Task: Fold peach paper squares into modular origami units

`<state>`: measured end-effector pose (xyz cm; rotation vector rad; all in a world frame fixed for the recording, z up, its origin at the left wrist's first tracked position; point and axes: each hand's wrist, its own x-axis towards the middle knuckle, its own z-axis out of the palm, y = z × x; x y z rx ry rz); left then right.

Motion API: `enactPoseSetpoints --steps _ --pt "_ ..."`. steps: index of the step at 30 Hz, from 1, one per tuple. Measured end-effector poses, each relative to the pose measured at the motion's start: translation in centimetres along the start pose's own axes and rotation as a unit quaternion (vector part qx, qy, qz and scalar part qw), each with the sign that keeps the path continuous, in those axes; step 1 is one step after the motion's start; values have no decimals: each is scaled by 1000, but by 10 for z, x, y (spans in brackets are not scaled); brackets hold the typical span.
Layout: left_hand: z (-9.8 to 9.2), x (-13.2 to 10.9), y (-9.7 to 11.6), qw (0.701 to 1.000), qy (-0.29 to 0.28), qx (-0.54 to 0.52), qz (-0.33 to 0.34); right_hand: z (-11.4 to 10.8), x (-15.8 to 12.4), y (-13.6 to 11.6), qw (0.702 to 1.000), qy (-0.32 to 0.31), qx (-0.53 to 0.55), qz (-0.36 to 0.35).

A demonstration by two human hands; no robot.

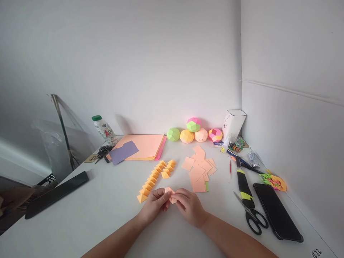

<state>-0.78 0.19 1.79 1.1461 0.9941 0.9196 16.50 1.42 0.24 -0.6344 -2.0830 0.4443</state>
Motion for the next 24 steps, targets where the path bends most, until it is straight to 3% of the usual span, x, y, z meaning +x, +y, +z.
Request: enactPoseSetpoints --steps 6,16,24 --pt "0 1 0 999 -36 -26 3 -3 0 -1 997 28 -54 -44" --pt "5 1 -2 1000 5 7 -4 -6 5 -13 989 27 -115 -89" --pt "9 -1 2 999 2 37 -21 -6 8 -19 994 6 -92 -52"
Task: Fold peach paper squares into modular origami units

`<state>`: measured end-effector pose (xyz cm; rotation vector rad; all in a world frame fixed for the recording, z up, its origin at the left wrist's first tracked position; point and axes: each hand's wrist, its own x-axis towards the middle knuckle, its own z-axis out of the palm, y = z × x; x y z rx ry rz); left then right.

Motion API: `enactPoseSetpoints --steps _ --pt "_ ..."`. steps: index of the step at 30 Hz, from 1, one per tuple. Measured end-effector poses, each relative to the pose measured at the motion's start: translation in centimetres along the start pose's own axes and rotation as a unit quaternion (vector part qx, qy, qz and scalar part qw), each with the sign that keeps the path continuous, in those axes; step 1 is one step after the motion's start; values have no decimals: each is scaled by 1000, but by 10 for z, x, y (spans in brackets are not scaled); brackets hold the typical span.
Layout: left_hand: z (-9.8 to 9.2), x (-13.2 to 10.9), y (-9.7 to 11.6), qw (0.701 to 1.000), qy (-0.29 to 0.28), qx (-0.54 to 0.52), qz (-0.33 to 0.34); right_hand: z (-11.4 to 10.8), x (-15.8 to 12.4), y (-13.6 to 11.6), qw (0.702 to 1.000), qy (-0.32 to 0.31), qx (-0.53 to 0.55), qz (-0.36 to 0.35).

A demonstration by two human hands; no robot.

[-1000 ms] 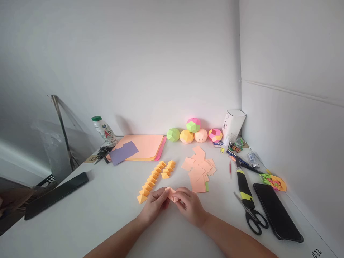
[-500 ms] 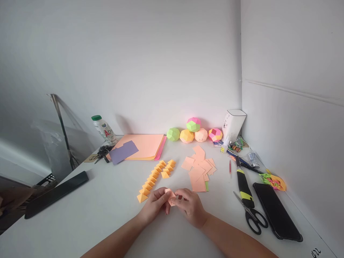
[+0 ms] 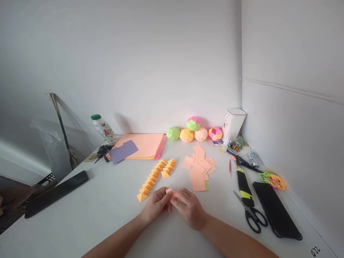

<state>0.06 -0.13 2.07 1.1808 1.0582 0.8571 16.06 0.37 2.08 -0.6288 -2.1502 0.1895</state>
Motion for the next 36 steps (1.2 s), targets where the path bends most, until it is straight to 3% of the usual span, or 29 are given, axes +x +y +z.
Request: enactPoseSetpoints --steps 7,13,17,22,25,30,36 --pt "3 -1 -2 997 53 61 -2 3 -5 5 1000 -23 11 15" --pt "1 -6 6 995 23 94 23 6 -8 11 990 7 97 105" --pt "0 -8 8 996 -13 92 11 9 -10 14 957 16 190 218" --pt "-1 -10 6 994 -40 100 23 7 -6 13 892 -24 272 360" --pt "-1 -11 6 993 -47 110 24 6 -6 14 871 -32 305 385" --pt "0 -10 3 991 -39 122 28 5 -8 16 861 -32 309 402" --pt "-1 -9 1 993 -44 102 31 3 -3 13 820 -35 369 435"
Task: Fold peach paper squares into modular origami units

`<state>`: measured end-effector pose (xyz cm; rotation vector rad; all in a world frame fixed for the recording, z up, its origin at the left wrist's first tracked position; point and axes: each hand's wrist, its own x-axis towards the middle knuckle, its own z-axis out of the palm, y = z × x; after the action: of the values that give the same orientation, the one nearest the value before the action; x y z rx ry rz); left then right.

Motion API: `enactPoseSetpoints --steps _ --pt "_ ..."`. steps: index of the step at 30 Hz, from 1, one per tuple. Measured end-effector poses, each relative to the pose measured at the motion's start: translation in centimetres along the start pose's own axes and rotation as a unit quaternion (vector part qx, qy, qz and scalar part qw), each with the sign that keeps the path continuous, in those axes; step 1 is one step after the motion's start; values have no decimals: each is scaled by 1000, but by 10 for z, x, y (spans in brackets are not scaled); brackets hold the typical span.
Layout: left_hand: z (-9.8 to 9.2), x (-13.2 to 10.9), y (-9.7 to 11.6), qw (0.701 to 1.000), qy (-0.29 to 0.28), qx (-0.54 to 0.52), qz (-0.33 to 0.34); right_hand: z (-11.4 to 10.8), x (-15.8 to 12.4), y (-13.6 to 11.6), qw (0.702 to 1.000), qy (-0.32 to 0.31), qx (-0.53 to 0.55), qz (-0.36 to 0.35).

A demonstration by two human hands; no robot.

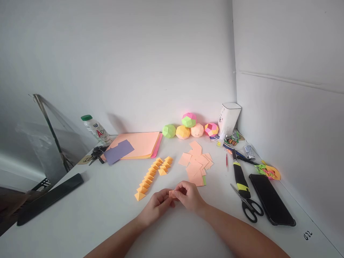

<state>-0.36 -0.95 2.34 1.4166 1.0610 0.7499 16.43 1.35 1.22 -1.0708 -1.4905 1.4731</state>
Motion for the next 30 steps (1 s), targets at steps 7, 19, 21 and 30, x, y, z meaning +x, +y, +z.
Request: enactPoseSetpoints --steps 7,19,21,30 --pt "4 1 -3 999 29 -30 -23 -2 -1 -2 999 -28 -36 -13" --pt "2 4 -11 997 55 -41 -25 1 0 -2 987 -7 -147 -59" --pt "3 4 -10 998 51 -30 -19 1 0 -2 987 -5 -154 -53" --pt "5 5 -9 997 70 -40 -17 -1 1 5 990 0 -127 -59"
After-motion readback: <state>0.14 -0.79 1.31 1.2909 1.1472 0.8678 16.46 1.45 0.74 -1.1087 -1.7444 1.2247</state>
